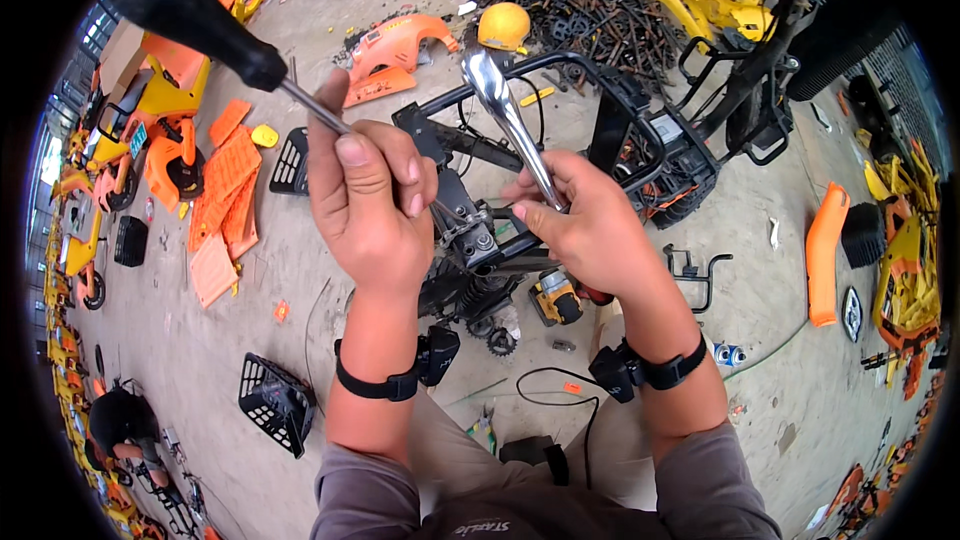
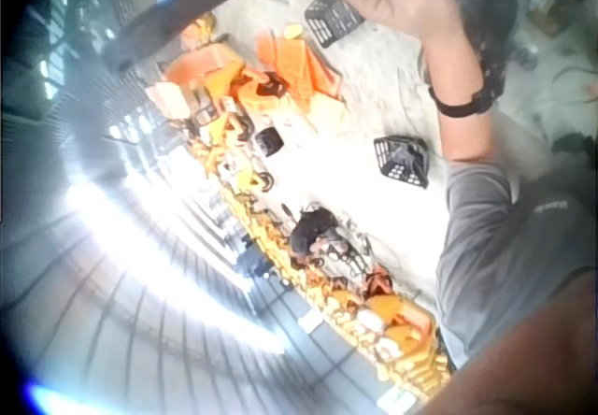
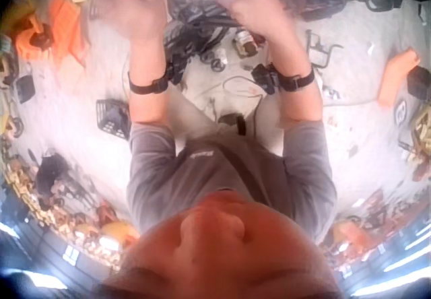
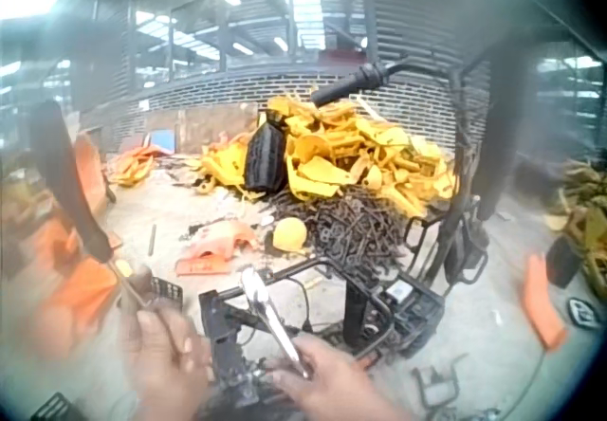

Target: The person works on a black vehicle frame while sitting on a concrete floor, using a ratchet and a screwdriver to tighten or loosen fasteners. They hold both tools simultaneously, applying leverage with the ratchet while stabilizing or aligning parts with the screwdriver.

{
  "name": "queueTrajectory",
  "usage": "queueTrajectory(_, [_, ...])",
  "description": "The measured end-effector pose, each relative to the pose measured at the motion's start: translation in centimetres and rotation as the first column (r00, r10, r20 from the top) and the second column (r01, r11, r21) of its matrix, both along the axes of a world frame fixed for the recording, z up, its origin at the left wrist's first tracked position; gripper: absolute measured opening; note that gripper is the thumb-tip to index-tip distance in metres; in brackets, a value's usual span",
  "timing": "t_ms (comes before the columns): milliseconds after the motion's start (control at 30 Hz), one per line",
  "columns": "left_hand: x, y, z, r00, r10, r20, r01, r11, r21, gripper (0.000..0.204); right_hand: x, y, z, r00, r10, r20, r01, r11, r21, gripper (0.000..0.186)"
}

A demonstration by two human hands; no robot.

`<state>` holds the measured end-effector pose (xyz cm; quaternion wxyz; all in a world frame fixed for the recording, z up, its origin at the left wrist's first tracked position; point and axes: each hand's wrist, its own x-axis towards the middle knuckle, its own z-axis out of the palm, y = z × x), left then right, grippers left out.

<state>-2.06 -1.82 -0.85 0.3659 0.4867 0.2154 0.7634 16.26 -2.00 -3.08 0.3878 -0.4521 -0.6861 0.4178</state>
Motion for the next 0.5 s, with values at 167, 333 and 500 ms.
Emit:
queueTrajectory(167, [-0.3, 0.3, 0.0, 1.000, 0.003, 0.022, -0.002, 1.000, -0.026, 0.044, -1.8, 0.3, 1.5, 0.991, 0.015, -0.136, -0.027, 0.996, -0.087, 0.023])
queueTrajectory(333, [-0.6, 0.0, 0.1, 1.000, 0.011, 0.012, -0.012, 1.000, 0.011, 0.045, -2.9, 0.3, 2.0, 0.987, 0.111, 0.116, -0.110, 0.994, -0.021, 0.024])
queueTrajectory(500, [-0.6, 0.0, 0.1, 0.999, -0.001, -0.049, 0.004, 0.998, 0.055, 0.046, -2.9, 0.0, 1.9, 0.987, 0.093, 0.133, -0.088, 0.995, -0.040, 0.018])
